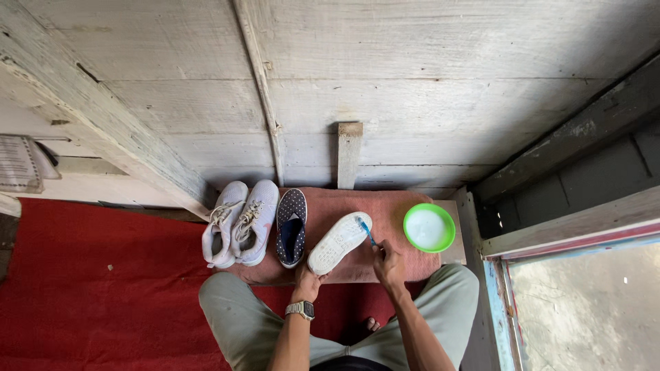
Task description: The person scrubs the sole of a white slip-on shoe with a toothbrush dipped in soapy water from a green bowl. The person repeatedly dips the brush and scrubs the shoe's sole while sitting on a red mat.
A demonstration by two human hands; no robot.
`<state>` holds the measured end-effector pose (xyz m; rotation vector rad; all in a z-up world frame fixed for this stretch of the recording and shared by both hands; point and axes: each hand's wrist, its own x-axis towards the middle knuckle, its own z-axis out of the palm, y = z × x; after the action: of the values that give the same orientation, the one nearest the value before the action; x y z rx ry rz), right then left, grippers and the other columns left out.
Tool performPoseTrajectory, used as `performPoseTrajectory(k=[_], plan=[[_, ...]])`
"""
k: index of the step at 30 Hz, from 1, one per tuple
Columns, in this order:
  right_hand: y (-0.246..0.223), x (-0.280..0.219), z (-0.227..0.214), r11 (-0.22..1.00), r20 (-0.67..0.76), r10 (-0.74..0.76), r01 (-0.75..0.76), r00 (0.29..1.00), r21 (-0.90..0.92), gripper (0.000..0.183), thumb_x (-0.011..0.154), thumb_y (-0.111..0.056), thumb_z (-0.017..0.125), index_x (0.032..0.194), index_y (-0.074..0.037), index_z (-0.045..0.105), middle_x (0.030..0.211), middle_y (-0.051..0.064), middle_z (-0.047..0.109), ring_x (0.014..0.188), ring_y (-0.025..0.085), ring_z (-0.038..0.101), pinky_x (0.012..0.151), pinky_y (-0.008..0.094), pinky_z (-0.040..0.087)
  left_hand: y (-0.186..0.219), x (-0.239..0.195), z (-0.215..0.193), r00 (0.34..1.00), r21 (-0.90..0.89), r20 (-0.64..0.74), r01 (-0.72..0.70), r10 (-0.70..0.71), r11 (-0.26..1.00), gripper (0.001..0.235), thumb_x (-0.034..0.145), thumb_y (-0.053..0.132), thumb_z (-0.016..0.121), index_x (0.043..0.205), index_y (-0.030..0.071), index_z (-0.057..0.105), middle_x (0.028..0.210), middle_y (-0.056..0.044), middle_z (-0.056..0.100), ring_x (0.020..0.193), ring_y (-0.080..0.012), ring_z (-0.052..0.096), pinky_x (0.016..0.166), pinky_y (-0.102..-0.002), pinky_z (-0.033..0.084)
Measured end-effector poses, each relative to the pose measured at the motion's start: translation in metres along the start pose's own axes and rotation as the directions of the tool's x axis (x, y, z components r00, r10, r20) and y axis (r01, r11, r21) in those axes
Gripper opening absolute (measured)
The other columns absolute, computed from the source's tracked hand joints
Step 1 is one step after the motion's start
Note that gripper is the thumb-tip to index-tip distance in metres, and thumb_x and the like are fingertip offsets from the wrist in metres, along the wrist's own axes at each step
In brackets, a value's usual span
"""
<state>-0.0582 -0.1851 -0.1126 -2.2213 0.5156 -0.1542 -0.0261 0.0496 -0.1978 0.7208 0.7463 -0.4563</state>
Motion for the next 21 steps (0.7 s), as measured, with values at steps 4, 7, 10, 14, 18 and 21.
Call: performPoseTrajectory(k=[4,7,10,14,18,21], plan=[[-0.015,-0.014,0.001,0.980,0.027,-0.197,0.198,0.980,-0.035,0.013,0.090,-0.020,0.060,0.095,-0.015,0.071,0.061,0.016,0.068,0.064,0.035,0.074,0.060,0.042,0.057,-0.001,0.003,-0.001,1.000,-0.047,-0.020,-0.024,0.023,0.999,0.029,0.102,0.009,0.046,0.127,0.017,0.058,0.133,-0.016,0.059,0.116,-0.0503,0.059,0.092,-0.064,0.057],[-0.011,-0.007,-0.007,0.973,0.030,-0.232,0.232,0.972,-0.015,0.013,0.093,-0.024,0.061,0.095,-0.013,0.069,0.061,0.016,0.067,0.063,0.036,0.073,0.057,0.043,0.056,-0.005,0.015,-0.006,1.000,-0.055,-0.006,-0.004,0.003,0.999,0.031,0.103,0.009,0.045,0.130,0.018,0.056,0.136,-0.015,0.057,0.119,-0.0503,0.057,0.094,-0.065,0.056],[0.017,-0.001,0.010,0.983,-0.008,-0.185,0.185,0.983,0.019,0.017,0.095,-0.028,0.060,0.097,-0.013,0.067,0.061,0.016,0.066,0.063,0.034,0.072,0.059,0.045,0.055,-0.009,0.014,-0.010,1.000,-0.064,-0.005,0.007,-0.008,0.998,0.031,0.103,0.010,0.045,0.132,0.017,0.054,0.138,-0.015,0.057,0.120,-0.0528,0.057,0.095,-0.065,0.056],[0.003,-0.016,0.018,0.961,0.084,-0.267,0.272,0.960,-0.050,0.008,0.089,-0.019,0.065,0.092,-0.016,0.071,0.065,0.017,0.069,0.068,0.038,0.074,0.058,0.045,0.056,0.002,0.001,-0.001,1.000,-0.050,0.006,0.002,-0.001,0.999,0.029,0.104,0.013,0.046,0.132,0.015,0.056,0.137,-0.016,0.060,0.121,-0.0494,0.058,0.095,-0.061,0.057],[-0.010,-0.009,-0.010,0.971,0.040,-0.237,0.238,0.971,-0.019,0.012,0.092,-0.019,0.059,0.096,-0.012,0.069,0.066,0.018,0.069,0.069,0.037,0.074,0.063,0.042,0.058,-0.001,0.002,0.000,1.000,-0.048,-0.007,0.012,-0.013,0.999,0.029,0.105,0.014,0.044,0.132,0.014,0.053,0.139,-0.018,0.058,0.121,-0.0529,0.057,0.096,-0.063,0.056],[-0.013,-0.009,-0.008,0.995,0.008,-0.094,0.094,0.995,0.013,0.014,0.095,-0.026,0.062,0.097,-0.013,0.066,0.063,0.015,0.068,0.067,0.035,0.072,0.063,0.047,0.055,0.000,0.006,0.000,0.999,-0.026,-0.040,-0.010,0.009,1.000,0.026,0.104,0.020,0.049,0.127,0.018,0.059,0.128,-0.014,0.065,0.110,-0.0460,0.065,0.088,-0.057,0.061]])
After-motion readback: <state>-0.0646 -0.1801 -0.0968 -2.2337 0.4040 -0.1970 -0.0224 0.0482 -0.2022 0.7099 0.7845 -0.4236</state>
